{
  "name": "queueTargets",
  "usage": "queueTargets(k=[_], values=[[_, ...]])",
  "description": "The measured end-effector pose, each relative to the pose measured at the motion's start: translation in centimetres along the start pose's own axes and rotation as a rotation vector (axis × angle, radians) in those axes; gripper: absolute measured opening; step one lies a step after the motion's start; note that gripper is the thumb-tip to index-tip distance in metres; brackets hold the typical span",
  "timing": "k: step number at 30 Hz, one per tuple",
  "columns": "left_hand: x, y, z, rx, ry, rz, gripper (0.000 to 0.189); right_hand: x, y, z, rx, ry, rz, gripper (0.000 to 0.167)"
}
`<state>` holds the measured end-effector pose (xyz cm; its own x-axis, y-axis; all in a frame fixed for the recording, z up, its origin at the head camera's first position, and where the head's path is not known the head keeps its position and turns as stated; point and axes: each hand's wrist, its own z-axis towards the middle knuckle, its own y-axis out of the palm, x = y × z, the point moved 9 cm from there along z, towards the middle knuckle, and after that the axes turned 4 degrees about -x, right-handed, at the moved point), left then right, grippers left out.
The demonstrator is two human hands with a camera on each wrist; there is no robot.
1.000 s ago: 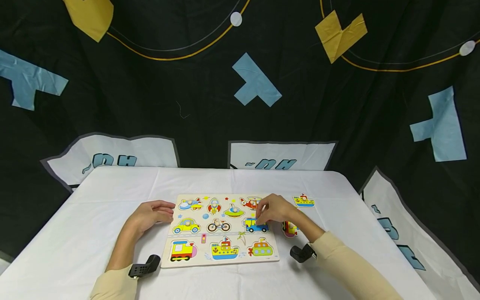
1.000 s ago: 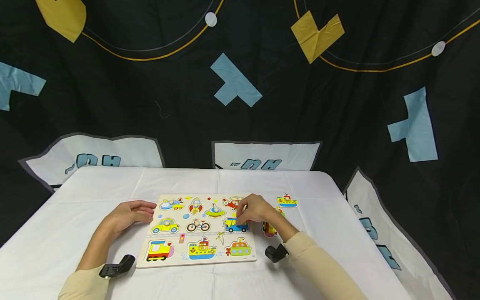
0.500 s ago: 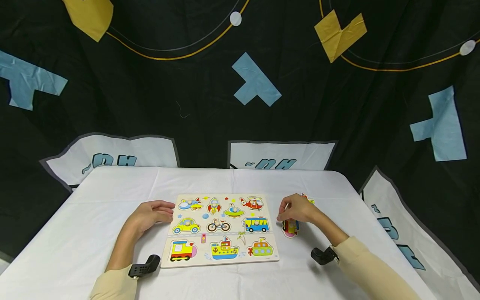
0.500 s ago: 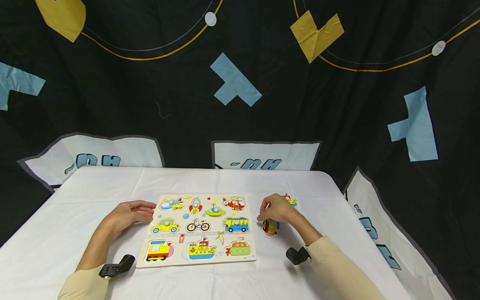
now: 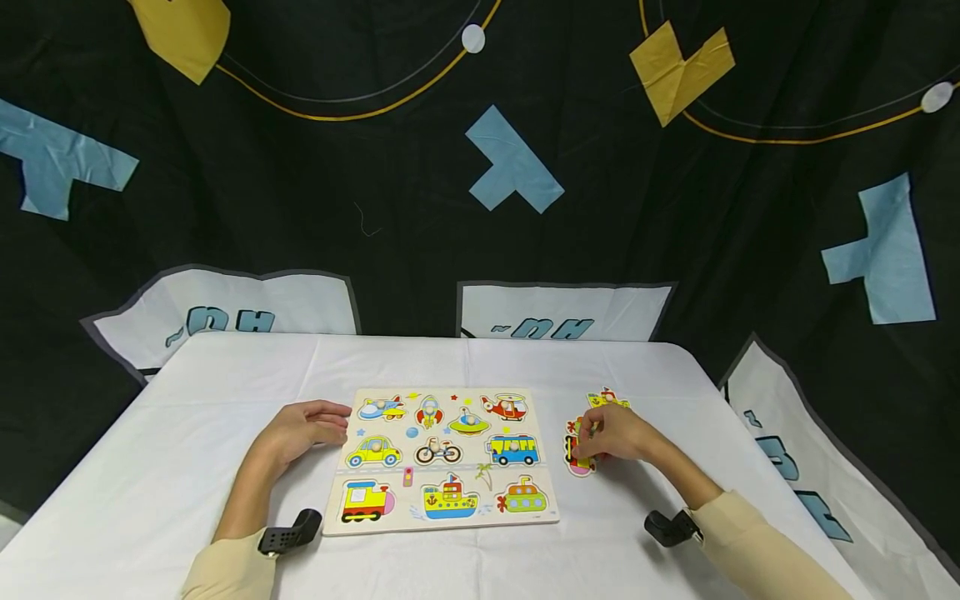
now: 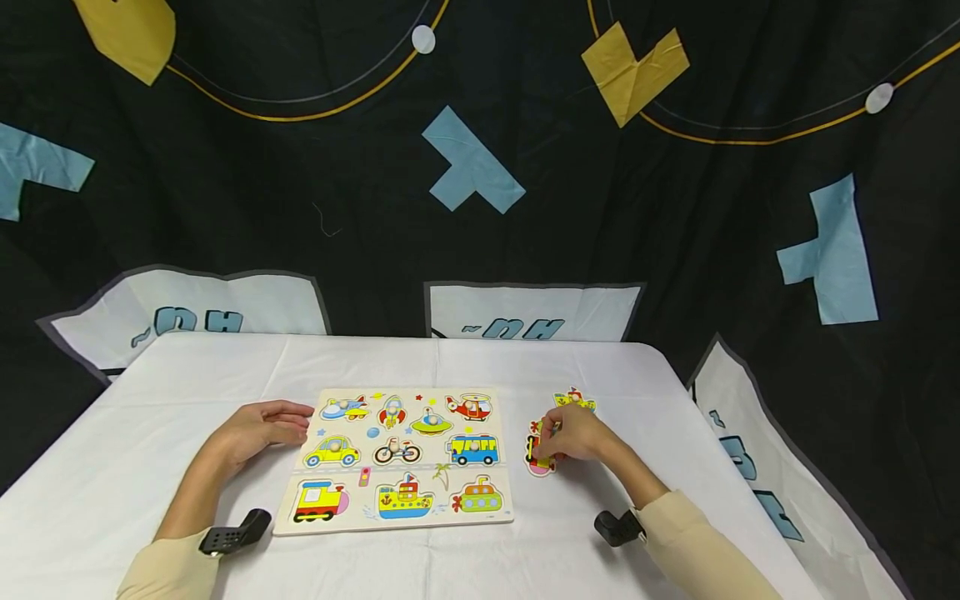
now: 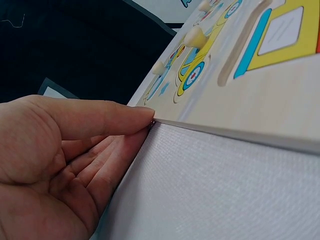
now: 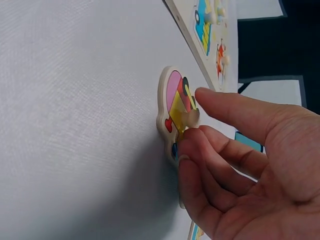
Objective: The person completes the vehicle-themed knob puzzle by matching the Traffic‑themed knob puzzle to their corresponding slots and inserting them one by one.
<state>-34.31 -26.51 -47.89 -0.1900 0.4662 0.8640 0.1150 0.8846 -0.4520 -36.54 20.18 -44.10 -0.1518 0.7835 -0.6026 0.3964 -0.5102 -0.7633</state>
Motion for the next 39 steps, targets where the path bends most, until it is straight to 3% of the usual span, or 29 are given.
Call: queueTargets(k=[7, 30, 39], values=[[-0.02, 0.0, 0.0, -0.002, 0.008, -0.002, 0.053, 0.52, 0.55, -0.07, -0.002, 0.04, -0.01, 0.026], [-0.02, 0.01, 0.03, 0.004, 0.003, -0.005, 0.054, 0.67, 0.8, -0.08, -0.009, 0.057, 0.006, 0.024], [0.04, 0.05, 0.07, 0.0, 0.008, -0.004, 0.053, -0.06, 0.41, -0.16, -0.029, 0.006, 0.011, 0.022]])
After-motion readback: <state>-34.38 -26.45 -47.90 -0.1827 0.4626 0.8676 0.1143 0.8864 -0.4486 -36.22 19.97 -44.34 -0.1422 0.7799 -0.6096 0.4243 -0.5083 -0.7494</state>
